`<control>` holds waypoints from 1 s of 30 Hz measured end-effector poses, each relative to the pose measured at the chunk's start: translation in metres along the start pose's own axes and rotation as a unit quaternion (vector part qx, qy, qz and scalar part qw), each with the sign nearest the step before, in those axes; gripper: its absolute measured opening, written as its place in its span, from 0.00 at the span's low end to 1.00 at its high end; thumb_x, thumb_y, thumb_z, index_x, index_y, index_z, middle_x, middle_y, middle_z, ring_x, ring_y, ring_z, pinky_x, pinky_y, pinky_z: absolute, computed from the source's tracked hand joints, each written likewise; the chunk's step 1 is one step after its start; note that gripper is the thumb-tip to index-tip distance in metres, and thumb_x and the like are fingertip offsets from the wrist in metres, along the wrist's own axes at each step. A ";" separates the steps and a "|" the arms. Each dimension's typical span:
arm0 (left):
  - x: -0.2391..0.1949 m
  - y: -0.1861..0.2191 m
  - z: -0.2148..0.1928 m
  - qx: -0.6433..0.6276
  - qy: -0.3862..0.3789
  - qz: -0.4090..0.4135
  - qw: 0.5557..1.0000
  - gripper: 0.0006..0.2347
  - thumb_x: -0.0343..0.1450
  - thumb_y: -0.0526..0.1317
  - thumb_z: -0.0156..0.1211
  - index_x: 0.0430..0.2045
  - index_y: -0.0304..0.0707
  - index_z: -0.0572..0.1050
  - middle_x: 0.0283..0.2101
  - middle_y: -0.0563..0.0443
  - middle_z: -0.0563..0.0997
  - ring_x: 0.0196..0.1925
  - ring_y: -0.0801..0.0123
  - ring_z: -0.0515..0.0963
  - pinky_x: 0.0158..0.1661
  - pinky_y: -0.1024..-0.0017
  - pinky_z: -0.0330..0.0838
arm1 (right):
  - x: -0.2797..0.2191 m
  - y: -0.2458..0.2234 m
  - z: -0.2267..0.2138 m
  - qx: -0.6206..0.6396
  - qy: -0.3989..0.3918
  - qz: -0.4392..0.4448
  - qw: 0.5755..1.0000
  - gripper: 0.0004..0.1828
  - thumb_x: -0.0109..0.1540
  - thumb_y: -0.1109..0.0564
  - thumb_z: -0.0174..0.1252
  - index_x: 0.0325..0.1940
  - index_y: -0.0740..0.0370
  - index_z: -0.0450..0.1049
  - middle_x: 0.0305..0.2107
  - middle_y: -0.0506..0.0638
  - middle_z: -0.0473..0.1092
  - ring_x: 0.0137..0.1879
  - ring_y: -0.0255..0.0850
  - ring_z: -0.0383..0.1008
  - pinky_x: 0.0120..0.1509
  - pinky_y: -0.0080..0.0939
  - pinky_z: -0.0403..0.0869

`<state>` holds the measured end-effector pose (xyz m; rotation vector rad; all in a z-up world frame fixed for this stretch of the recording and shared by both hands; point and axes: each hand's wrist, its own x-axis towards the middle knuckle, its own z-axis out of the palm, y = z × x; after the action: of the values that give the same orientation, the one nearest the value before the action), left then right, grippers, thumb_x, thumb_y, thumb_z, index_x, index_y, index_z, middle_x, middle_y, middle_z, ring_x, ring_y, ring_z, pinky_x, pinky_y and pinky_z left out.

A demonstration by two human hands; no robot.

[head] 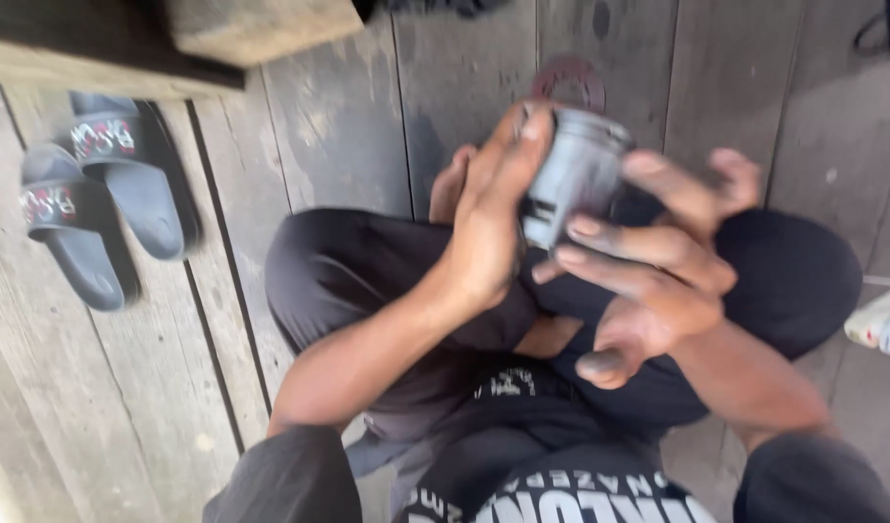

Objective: The person sits on the floor and scrubs a metal piston with a small abrasive pad. They rotate the piston to clean different sides and the top surface, then wipe it with a cloth.

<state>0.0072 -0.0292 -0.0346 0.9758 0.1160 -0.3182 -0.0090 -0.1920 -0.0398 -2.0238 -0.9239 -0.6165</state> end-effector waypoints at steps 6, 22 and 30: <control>-0.002 -0.002 -0.003 -0.062 0.012 -0.029 0.998 0.17 0.78 0.50 0.44 0.49 0.36 0.72 0.40 0.51 0.75 0.36 0.77 0.71 0.33 0.80 0.65 | -0.007 0.001 0.000 -0.001 0.000 0.003 1.000 0.47 0.56 0.20 0.39 0.34 0.62 0.85 0.36 0.50 0.78 0.64 0.59 0.65 0.80 0.64 0.37; -0.008 -0.001 0.000 -0.244 -0.058 -0.070 0.966 0.14 0.83 0.43 0.41 0.55 0.30 0.66 0.40 0.40 0.76 0.21 0.64 0.75 0.12 0.75 0.61 | -0.001 0.018 -0.015 -0.074 -0.004 0.014 0.997 0.44 0.58 0.26 0.36 0.34 0.63 0.85 0.34 0.53 0.78 0.56 0.70 0.67 0.75 0.63 0.43; 0.000 -0.004 -0.004 -0.176 -0.040 -0.032 0.983 0.16 0.81 0.46 0.43 0.53 0.30 0.66 0.43 0.43 0.75 0.26 0.68 0.76 0.24 0.74 0.73 | 0.002 0.027 -0.010 -0.063 -0.002 -0.009 0.998 0.52 0.58 0.18 0.36 0.40 0.66 0.86 0.40 0.54 0.80 0.60 0.71 0.68 0.75 0.69 0.42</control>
<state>0.0057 -0.0282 -0.0396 0.6082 0.1256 -0.3820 0.0124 -0.2103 -0.0460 -2.1307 -0.9273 -0.6976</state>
